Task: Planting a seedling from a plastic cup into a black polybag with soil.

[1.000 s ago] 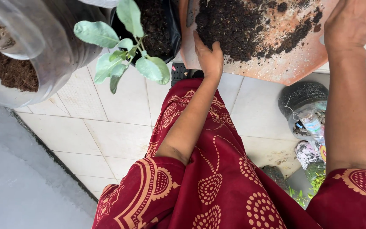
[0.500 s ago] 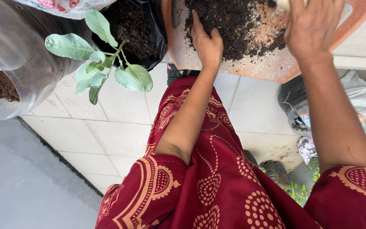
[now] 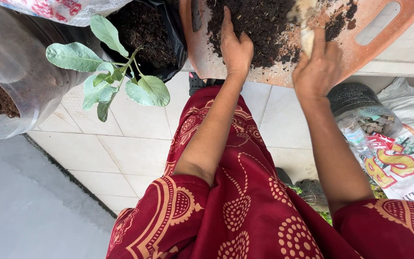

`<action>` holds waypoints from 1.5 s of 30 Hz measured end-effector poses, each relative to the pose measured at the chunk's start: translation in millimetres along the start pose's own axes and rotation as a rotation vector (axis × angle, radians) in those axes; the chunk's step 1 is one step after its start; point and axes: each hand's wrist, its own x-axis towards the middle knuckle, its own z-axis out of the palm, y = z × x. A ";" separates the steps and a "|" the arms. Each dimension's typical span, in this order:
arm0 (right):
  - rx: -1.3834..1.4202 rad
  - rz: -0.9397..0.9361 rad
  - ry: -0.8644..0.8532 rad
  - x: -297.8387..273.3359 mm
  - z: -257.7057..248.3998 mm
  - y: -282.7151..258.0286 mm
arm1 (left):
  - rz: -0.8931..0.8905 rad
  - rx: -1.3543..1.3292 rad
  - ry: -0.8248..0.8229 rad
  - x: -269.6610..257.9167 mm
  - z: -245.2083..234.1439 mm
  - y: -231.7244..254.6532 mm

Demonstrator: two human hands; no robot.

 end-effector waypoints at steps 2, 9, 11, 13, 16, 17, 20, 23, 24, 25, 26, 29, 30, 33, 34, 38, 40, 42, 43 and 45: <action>0.155 0.084 -0.122 -7.4 3.3 -12.5 | -0.029 -0.038 -0.042 -0.1 0.2 4.3; 0.304 0.126 -0.245 -11.5 -10.4 -44.4 | -0.032 0.008 -0.153 -0.6 -5.0 15.5; 0.345 0.167 -0.264 -12.0 -9.3 -43.5 | 0.012 0.005 -0.188 -1.6 -6.6 22.8; 0.398 0.216 -0.296 -6.0 -19.9 -43.1 | 0.092 0.045 -0.183 -2.2 -1.2 15.4; 0.493 0.298 -0.340 0.3 -33.6 -43.3 | 0.210 0.095 -0.166 -2.9 4.7 12.2; 0.532 0.331 -0.354 1.7 -37.8 -43.8 | 0.244 0.106 -0.156 -3.3 6.0 12.3; 0.633 0.466 -0.442 5.1 -49.7 -46.6 | 0.263 0.096 -0.147 -8.2 -6.8 31.9; 0.669 0.435 -0.402 0.9 -50.7 -39.9 | 0.267 0.022 -0.145 -16.6 -19.1 42.0; 0.671 0.432 -0.401 0.5 -51.4 -37.9 | 0.269 0.023 -0.141 -20.3 -27.4 48.9; 0.713 0.421 -0.385 0.1 -52.2 -36.2 | 0.288 -0.009 -0.136 -24.0 -35.8 55.7; 0.755 0.410 -0.370 0.4 -52.6 -34.9 | 0.307 -0.039 -0.130 -27.0 -44.4 62.4; 0.762 0.414 -0.367 -5.4 -50.3 -27.1 | 0.337 0.009 -0.142 -38.8 -62.8 62.9; 0.763 0.411 -0.367 -5.2 -56.7 -27.1 | 0.338 0.010 -0.138 -43.0 -71.2 61.8; 0.742 0.398 -0.379 -6.5 -66.7 -20.2 | 0.355 0.077 -0.155 -51.9 -97.8 59.7; 0.753 0.339 -0.339 -9.6 -64.3 -13.6 | 0.361 0.110 -0.178 -54.5 -108.7 59.3; 0.700 0.239 -0.295 -17.1 -65.0 1.3 | 0.427 0.218 -0.187 -58.9 -146.6 44.7; 0.691 0.207 -0.294 -16.8 -76.7 2.0 | 0.431 0.216 -0.159 -59.6 -165.0 36.5; 0.684 0.171 -0.290 -14.5 -90.3 0.8 | 0.439 0.212 -0.126 -60.0 -182.8 31.9; 0.679 0.164 -0.312 -12.9 -97.8 -0.9 | 0.409 0.191 -0.080 -60.1 -191.5 31.0; 0.673 0.148 -0.339 -12.5 -110.0 -1.3 | 0.373 0.170 -0.025 -62.2 -208.8 28.3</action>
